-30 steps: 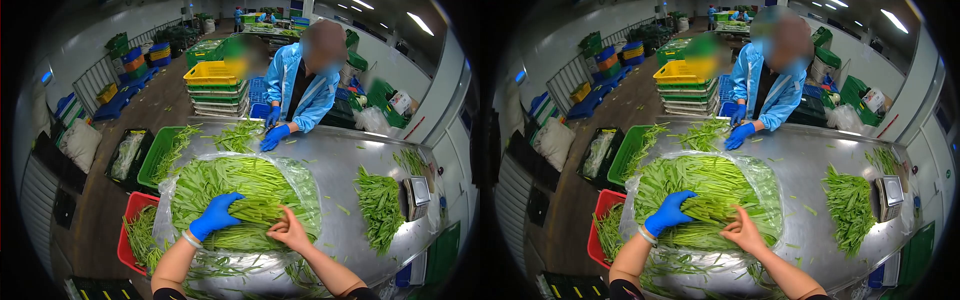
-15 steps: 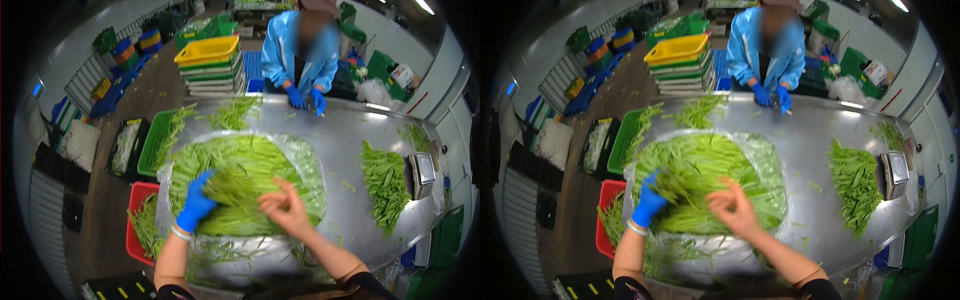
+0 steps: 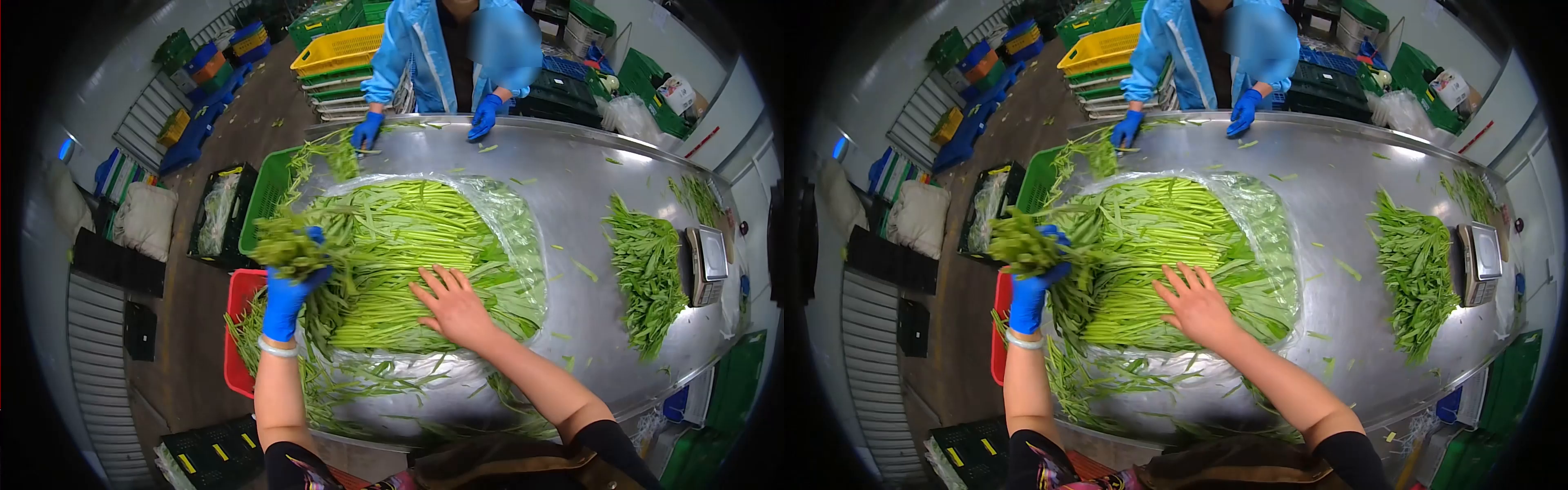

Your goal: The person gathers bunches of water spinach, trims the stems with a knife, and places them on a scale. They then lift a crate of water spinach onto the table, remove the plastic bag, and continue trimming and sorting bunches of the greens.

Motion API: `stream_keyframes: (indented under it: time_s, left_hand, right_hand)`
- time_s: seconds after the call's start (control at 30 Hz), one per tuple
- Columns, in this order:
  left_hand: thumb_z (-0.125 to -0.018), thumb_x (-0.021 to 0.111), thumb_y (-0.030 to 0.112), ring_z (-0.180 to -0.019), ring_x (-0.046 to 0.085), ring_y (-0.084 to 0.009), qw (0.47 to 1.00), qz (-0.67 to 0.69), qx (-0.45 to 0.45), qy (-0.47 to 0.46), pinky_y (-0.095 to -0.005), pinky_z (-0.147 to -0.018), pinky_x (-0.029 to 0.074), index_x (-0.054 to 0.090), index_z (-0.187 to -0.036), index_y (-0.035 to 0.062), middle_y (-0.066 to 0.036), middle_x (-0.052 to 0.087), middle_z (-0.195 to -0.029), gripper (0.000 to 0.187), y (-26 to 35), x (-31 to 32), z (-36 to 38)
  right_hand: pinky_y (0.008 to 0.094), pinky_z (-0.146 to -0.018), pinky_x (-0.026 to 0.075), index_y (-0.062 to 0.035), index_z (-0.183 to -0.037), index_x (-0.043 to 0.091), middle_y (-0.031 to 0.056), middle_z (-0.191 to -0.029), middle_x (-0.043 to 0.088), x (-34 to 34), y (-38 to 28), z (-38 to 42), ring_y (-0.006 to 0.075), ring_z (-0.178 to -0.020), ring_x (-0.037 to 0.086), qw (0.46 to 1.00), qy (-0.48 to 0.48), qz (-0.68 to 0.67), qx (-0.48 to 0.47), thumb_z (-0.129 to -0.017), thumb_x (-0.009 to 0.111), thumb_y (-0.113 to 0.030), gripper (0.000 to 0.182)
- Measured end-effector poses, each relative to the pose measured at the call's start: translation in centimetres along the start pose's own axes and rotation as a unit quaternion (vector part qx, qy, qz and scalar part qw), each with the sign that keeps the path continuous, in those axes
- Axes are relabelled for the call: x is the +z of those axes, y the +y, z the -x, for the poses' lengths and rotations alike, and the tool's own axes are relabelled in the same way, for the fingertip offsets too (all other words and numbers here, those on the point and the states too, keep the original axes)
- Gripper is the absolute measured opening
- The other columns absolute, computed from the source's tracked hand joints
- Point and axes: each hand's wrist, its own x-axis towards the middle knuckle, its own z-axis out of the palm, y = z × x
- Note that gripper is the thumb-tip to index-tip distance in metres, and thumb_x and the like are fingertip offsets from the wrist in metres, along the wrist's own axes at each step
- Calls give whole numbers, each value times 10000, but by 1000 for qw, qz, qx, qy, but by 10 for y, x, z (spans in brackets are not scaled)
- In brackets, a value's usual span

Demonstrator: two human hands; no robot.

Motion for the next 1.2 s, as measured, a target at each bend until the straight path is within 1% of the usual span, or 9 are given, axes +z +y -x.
stream_keyframes:
  time_s: [0.23,0.37,0.43,0.5,0.53,0.7,0.9,1.03,1.2]
  left_hand:
    - [-841,626,129,-1187,564,-301,905,306,177,239,-468,-1055,432,349,-1462,21,-198,533,-1364,688,60,-123,25]
    - [-892,550,179,-1176,581,-308,880,413,68,226,-521,-1042,437,435,-1440,88,-149,590,-1311,567,93,-154,69]
    - [-876,568,233,-1154,583,-325,881,369,82,284,-509,-1028,452,451,-1428,90,-156,603,-1266,582,100,-130,78]
    - [-823,585,198,-1133,592,-324,897,353,55,260,-508,-1025,457,448,-1426,86,-123,618,-1217,628,101,-100,92]
    - [-793,586,171,-1124,597,-316,884,394,31,250,-506,-1027,457,444,-1427,85,-107,622,-1195,656,99,-82,100]
    - [-717,588,147,-1106,612,-311,848,505,-70,147,-473,-1043,450,476,-1391,54,-129,645,-1165,689,76,15,136]
    - [-682,617,58,-1139,598,-263,859,451,-234,58,-382,-1050,447,480,-1361,-9,-114,640,-1197,696,74,95,178]
    - [-693,607,58,-1153,594,-289,835,473,-280,-32,-378,-1034,460,484,-1370,8,-135,632,-1215,691,69,108,205]
    - [-738,646,98,-1064,633,-234,807,473,-346,-68,-344,-934,521,482,-1360,6,-138,646,-1160,650,74,130,227]
  right_hand:
    - [498,-1184,184,-164,-1452,435,108,-1527,370,17,2,8,324,-1440,271,999,-32,25,4,-921,560,-488,635]
    - [513,-1182,188,-137,-1408,486,128,-1512,378,11,-1,9,342,-1433,273,999,-30,-27,8,-881,639,-418,617]
    - [474,-1108,316,-68,-1302,553,160,-1375,495,-14,-15,9,337,-1323,408,991,64,-113,26,-819,720,-222,534]
    - [440,-1046,384,-37,-1239,583,172,-1279,558,-38,-29,12,329,-1238,482,961,168,-213,62,-792,733,-133,481]
    - [403,-866,479,-15,-1147,610,148,-1076,636,-64,-43,10,310,-1000,597,945,258,-197,35,-795,734,-103,383]
    - [380,-596,488,-37,-1059,638,101,-868,651,-125,-114,25,268,-700,627,942,172,-288,-18,-836,740,-241,319]
    - [301,-574,451,-44,-1003,639,81,-725,600,-109,-133,50,173,-631,590,942,38,-313,113,-867,714,-206,224]
    - [282,-555,433,-14,-941,615,67,-660,592,-98,-112,63,113,-586,537,822,110,-529,181,-888,682,-142,154]
    - [287,-570,461,-8,-953,627,77,-673,630,-85,-124,77,126,-581,545,905,40,-406,124,-875,699,-138,168]
